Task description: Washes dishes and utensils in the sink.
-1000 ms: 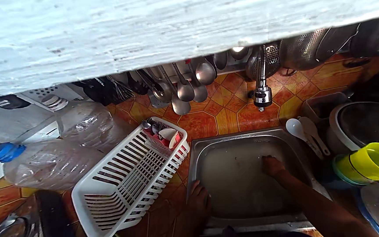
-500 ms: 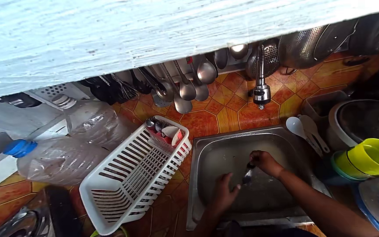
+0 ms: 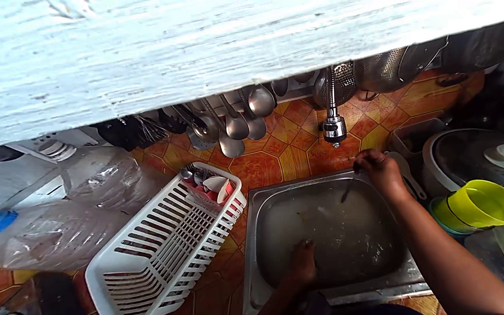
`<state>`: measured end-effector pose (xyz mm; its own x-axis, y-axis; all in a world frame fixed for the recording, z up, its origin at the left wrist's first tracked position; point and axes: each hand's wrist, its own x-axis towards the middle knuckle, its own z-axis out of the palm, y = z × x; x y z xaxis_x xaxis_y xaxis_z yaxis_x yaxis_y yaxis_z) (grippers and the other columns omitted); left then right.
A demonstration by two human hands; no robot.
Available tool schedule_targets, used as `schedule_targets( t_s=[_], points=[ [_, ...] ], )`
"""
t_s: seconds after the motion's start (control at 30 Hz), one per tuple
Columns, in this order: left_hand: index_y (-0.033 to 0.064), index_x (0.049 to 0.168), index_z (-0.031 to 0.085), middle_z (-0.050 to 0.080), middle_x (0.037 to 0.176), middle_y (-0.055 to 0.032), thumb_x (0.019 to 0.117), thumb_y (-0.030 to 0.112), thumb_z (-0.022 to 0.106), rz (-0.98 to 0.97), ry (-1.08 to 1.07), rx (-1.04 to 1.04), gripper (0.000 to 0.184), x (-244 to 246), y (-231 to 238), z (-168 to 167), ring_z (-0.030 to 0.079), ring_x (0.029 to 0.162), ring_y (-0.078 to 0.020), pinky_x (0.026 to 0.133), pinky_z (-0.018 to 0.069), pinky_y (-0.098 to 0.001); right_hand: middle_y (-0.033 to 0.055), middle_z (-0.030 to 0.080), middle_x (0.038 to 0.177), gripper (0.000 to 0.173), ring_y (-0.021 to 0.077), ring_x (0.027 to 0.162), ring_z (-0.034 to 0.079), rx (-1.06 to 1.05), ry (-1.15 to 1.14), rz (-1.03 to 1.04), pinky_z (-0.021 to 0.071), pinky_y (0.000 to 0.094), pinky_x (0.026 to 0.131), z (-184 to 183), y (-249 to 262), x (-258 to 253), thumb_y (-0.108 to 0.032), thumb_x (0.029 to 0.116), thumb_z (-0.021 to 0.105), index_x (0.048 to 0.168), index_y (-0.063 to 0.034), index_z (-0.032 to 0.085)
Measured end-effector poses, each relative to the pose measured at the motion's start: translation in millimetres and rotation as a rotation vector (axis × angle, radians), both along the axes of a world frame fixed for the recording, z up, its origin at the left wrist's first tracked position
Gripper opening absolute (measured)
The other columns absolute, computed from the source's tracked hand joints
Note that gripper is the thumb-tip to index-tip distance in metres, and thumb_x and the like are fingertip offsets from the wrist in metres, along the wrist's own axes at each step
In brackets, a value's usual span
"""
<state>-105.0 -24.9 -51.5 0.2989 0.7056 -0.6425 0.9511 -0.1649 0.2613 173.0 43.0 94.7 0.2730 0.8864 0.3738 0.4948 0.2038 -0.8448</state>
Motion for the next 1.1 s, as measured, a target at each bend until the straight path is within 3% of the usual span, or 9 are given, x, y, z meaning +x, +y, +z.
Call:
schedule_targets(
  t_s=[0.13,0.27,0.37,0.5,0.57,0.67,0.83,0.93,1.1],
  points=[
    [0.0112,0.157,0.04,0.044,0.155,-0.0206,0.0883,0.01,0.072,-0.031,0.049,0.024,0.076,2,0,3,0.038,0.145,-0.0411,0.116,0.0373,-0.0554,0.0244,0.072,0.099,0.016,0.0458,0.097,0.069,-0.254,-0.465,-0.208,0.0522,0.0654,0.083,22,24,26,-0.005,0.0996,0.061,0.105,-0.0035,0.076],
    [0.0108,0.159,0.035,0.051,0.15,-0.0203,0.0917,0.008,0.067,-0.008,0.095,-0.005,0.075,1,3,11,0.042,0.143,-0.0431,0.112,0.0408,-0.0599,0.026,0.069,0.116,0.015,0.0485,0.119,0.061,-0.663,-0.614,-0.351,0.0474,0.0683,0.091,23,54,39,-0.005,0.0963,0.062,0.105,-0.0038,0.074],
    [0.0064,0.155,0.041,0.058,0.142,-0.0219,0.0929,0.008,0.065,0.026,0.13,-0.036,0.066,2,1,8,0.052,0.134,-0.0424,0.109,0.0447,-0.0592,0.0308,0.058,0.137,0.026,0.0528,0.138,0.042,-0.564,-0.509,-0.508,0.0331,0.074,0.104,-1,66,49,-0.004,0.0963,0.061,0.119,-0.0031,0.072],
    [0.002,0.152,0.044,0.057,0.143,-0.0235,0.0995,0.01,0.058,0.046,0.086,-0.078,0.055,-3,-4,4,0.054,0.133,-0.0417,0.108,0.0448,-0.0596,0.0362,0.052,0.141,0.036,0.0549,0.134,0.046,-0.381,-0.621,-0.228,0.0397,0.0669,0.108,-38,45,9,-0.005,0.1008,0.052,0.133,0.0056,0.062],
    [0.0009,0.143,0.055,0.06,0.137,-0.0248,0.0994,0.01,0.058,0.029,0.032,-0.063,0.045,-8,-7,3,0.056,0.13,-0.0423,0.107,0.0454,-0.0603,0.0323,0.059,0.132,0.032,0.0495,0.126,0.057,-0.49,-0.744,0.086,0.0479,0.0609,0.103,-72,21,-26,-0.006,0.1024,0.049,0.128,0.0064,0.064],
    [0.0007,0.141,0.056,0.061,0.137,-0.025,0.1018,0.014,0.055,0.011,0.026,-0.107,0.042,-11,-11,6,0.056,0.13,-0.0422,0.107,0.0444,-0.0609,0.0264,0.057,0.14,0.031,0.047,0.139,0.045,-0.876,-0.844,0.42,0.0415,0.0654,0.107,-123,-4,-58,-0.002,0.0969,0.058,0.126,0.003,0.066],
    [0.0003,0.136,0.06,0.061,0.136,-0.0245,0.1,0.022,0.06,-0.016,0.06,-0.209,0.042,-12,-11,11,0.056,0.129,-0.0418,0.106,0.0449,-0.0621,0.0255,0.033,0.162,0.058,0.0499,0.148,0.031,-1.025,-0.721,0.133,0.0422,0.0684,0.105,-150,-19,-57,0.0,0.0948,0.06,0.151,0.001,0.046],
    [-0.0026,0.137,0.057,0.06,0.136,-0.0254,0.0945,0.024,0.067,-0.046,0.13,-0.255,0.051,-12,-10,14,0.056,0.129,-0.0411,0.106,0.0459,-0.06,0.0276,0.036,0.158,0.059,0.047,0.142,0.042,-1.117,-0.584,-0.082,0.0535,0.0565,0.099,-151,-19,-43,-0.008,0.0977,0.059,0.152,0.0029,0.039],
    [0.0034,0.148,0.049,0.057,0.141,-0.0246,0.0977,0.035,0.066,0.031,0.064,-0.29,0.062,-18,-8,11,0.055,0.133,-0.0393,0.11,0.0438,-0.0582,0.0305,0.039,0.154,0.068,0.044,0.132,0.055,-1.202,-0.416,-0.177,0.0535,0.0519,0.1,-161,-22,-38,-0.012,0.0967,0.062,0.155,0.0052,0.031]
  ],
)
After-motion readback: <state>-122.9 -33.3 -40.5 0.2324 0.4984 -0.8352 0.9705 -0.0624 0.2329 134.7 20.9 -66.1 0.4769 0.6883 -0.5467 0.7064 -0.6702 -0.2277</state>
